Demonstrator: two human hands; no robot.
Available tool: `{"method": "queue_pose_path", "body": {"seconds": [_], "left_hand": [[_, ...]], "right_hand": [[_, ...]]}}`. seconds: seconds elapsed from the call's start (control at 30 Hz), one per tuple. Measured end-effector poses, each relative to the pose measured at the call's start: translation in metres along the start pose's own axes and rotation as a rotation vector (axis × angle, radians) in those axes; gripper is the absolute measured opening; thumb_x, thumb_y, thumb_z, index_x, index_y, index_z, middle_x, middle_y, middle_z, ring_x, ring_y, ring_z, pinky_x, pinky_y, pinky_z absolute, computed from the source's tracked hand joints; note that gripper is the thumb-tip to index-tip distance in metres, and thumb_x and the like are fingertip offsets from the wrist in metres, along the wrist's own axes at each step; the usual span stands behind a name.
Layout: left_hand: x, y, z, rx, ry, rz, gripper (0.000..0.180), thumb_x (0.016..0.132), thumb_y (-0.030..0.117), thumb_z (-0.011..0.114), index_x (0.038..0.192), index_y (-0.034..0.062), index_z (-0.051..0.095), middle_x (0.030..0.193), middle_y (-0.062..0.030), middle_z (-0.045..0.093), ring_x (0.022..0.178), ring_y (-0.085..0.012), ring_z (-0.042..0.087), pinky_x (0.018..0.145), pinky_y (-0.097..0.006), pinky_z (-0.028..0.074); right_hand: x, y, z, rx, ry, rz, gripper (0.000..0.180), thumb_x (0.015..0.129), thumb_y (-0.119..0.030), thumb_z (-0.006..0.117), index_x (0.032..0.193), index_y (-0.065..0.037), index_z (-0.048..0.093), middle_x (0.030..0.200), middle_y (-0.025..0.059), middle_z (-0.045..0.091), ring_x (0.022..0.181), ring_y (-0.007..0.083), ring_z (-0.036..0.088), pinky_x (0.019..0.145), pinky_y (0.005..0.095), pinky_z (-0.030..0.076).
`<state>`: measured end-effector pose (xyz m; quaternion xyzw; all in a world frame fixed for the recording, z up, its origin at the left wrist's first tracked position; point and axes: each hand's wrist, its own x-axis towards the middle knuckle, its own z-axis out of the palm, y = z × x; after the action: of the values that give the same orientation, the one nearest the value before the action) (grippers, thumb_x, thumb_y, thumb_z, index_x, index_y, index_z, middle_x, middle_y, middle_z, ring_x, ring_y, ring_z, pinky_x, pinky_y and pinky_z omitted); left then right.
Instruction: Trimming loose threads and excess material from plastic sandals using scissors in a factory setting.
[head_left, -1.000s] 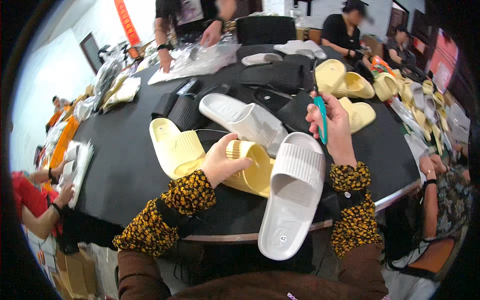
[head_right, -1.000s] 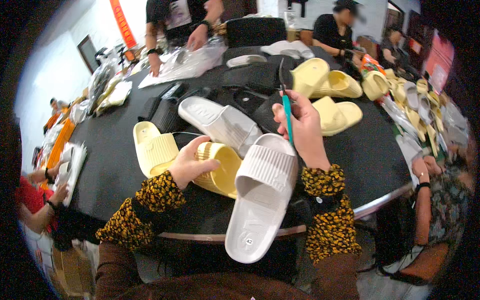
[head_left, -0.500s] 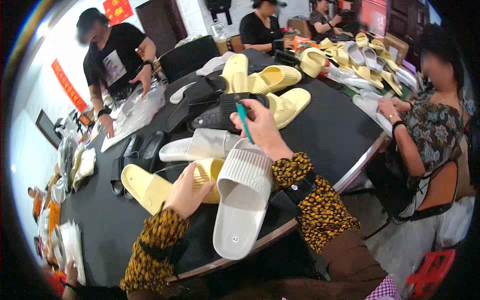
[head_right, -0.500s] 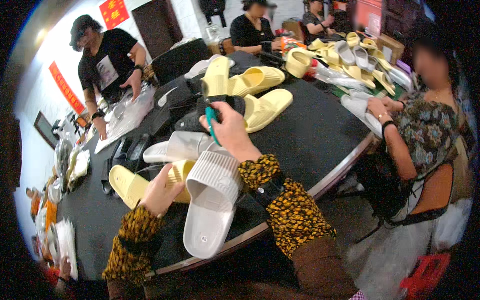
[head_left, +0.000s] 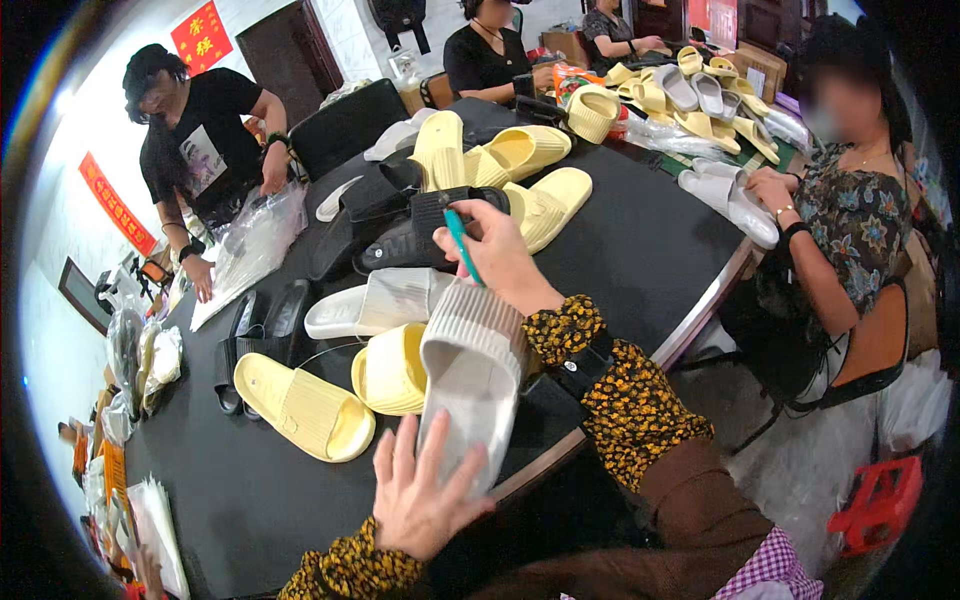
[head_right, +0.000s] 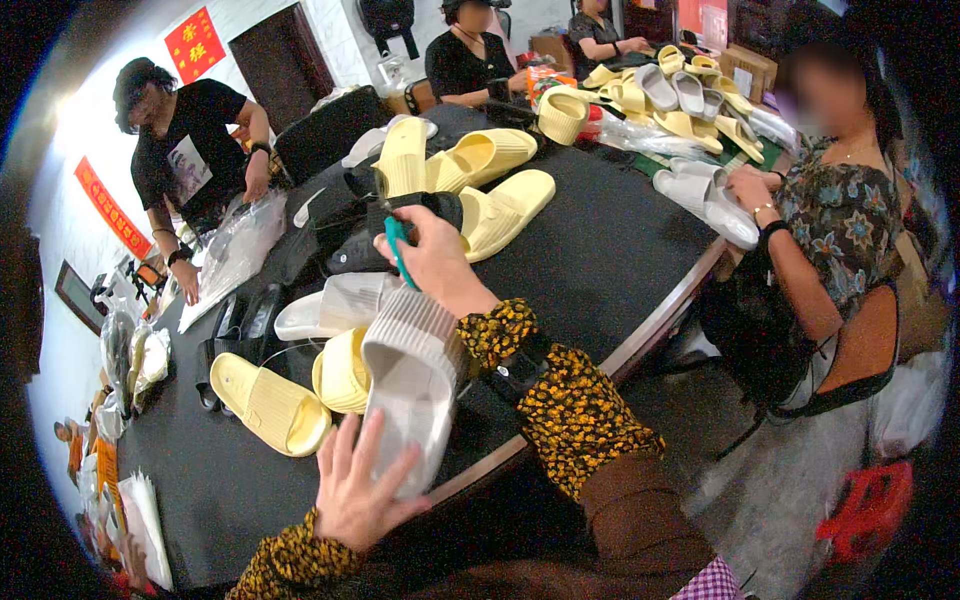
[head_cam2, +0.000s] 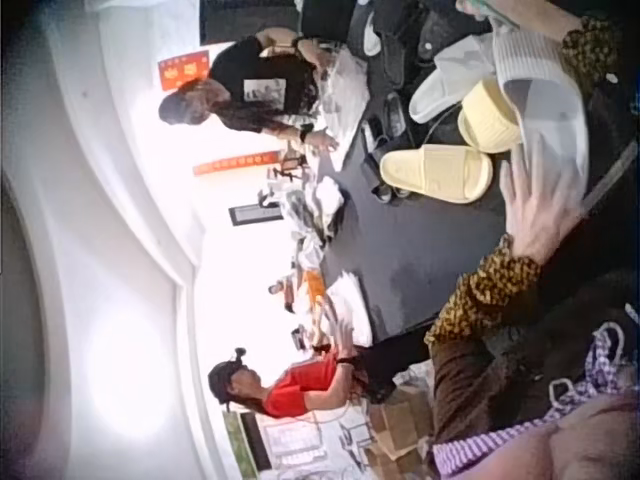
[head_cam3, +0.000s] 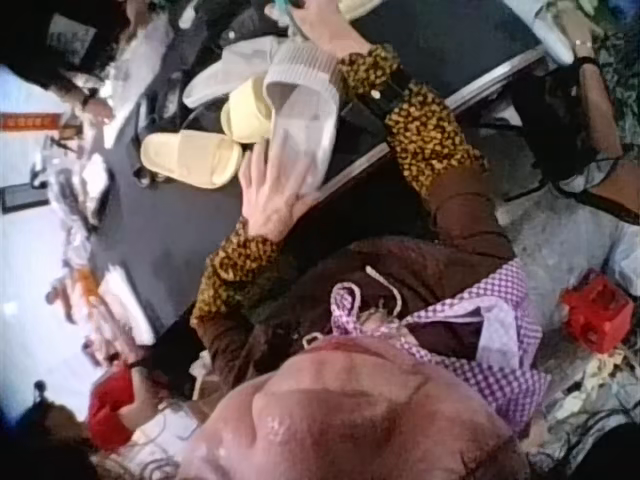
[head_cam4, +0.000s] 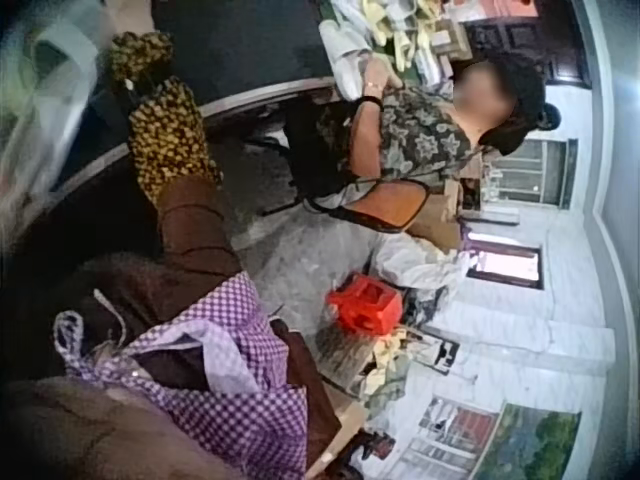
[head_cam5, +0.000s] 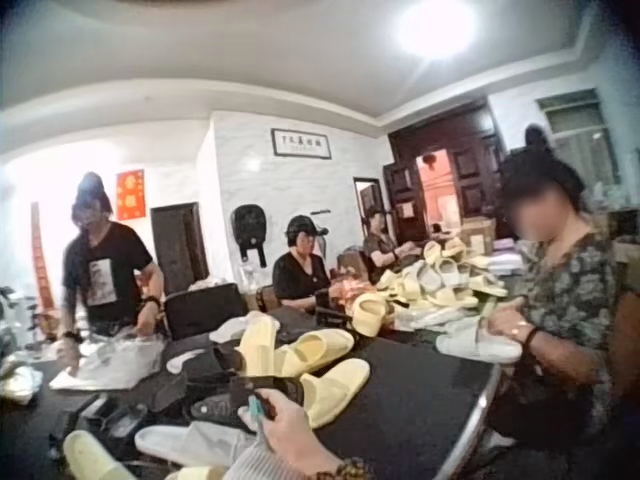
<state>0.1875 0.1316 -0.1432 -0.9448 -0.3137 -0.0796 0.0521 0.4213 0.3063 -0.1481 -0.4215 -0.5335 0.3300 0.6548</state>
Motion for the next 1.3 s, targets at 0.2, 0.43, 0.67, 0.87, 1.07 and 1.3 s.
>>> {"method": "queue_pose_path", "body": {"seconds": [0.2,0.43,0.67,0.87,1.07,1.3], "left_hand": [[0.02,-0.06,0.016,0.111,0.138,-0.156,0.057,0.069,0.022,0.073,0.122,0.015,0.053,0.143,-0.0155,0.031,0.126,-0.0435,0.031,0.099,-0.058,0.03],[0.039,-0.075,-0.01,0.042,0.135,-0.157,0.064,0.071,0.02,0.072,0.128,0.01,0.048,0.145,-0.0194,0.027,0.127,-0.0389,0.034,0.102,-0.047,0.03],[-0.062,-0.164,-0.012,-0.022,0.178,-0.675,0.098,0.064,0.012,0.078,0.144,0.0089,0.022,0.147,-0.0233,0.022,0.129,-0.0378,0.035,0.104,-0.047,0.031],[-0.073,-0.191,0.031,-0.697,0.136,-0.617,0.106,0.064,0.013,0.081,0.144,0.0003,0.013,0.139,-0.0236,0.032,0.127,-0.0311,0.038,0.105,-0.039,0.034],[-0.005,-0.153,0.021,-0.457,0.032,-0.534,0.109,0.056,0.031,0.086,0.138,-0.0042,0.023,0.133,-0.0263,0.036,0.126,-0.0372,0.036,0.106,-0.041,0.031],[0.049,-0.137,0.016,-0.379,0.029,-0.348,0.107,0.058,0.032,0.08,0.144,0.0118,0.019,0.137,-0.0259,0.03,0.123,-0.045,0.036,0.104,-0.045,0.033]], "right_hand": [[-0.011,-0.044,-0.012,0.199,0.091,0.013,0.035,0.082,-0.016,0.067,0.108,0.004,0.054,0.064,0.0021,0.056,0.047,0.0075,0.05,0.043,0.023,0.041],[-0.05,-0.03,-0.001,-0.335,-0.045,-0.391,0.034,0.078,-0.015,0.068,0.107,0.0,0.056,0.083,0.0194,0.063,0.073,0.0301,0.063,0.066,0.0361,0.049],[-0.094,-0.052,-0.027,-0.551,-0.2,-0.241,0.035,0.08,-0.017,0.068,0.108,-0.003,0.053,0.083,0.0219,0.062,0.077,0.0385,0.062,0.063,0.04,0.05],[-0.109,-0.063,-0.01,-0.667,-0.476,-0.108,0.038,0.081,-0.019,0.065,0.114,-0.004,0.051,0.081,0.0221,0.062,0.076,0.039,0.062,0.064,0.0431,0.05],[-0.11,-0.051,-0.02,-0.843,-0.456,-0.283,0.051,0.077,-0.014,0.063,0.123,-0.005,0.042,0.074,0.0209,0.061,0.067,0.0368,0.062,0.06,0.0438,0.049],[-0.098,-0.044,-0.051,-0.703,-0.376,-0.119,0.046,0.076,-0.011,0.068,0.119,-0.005,0.051,0.088,0.0181,0.061,0.078,0.0353,0.061,0.068,0.0391,0.048]]}}
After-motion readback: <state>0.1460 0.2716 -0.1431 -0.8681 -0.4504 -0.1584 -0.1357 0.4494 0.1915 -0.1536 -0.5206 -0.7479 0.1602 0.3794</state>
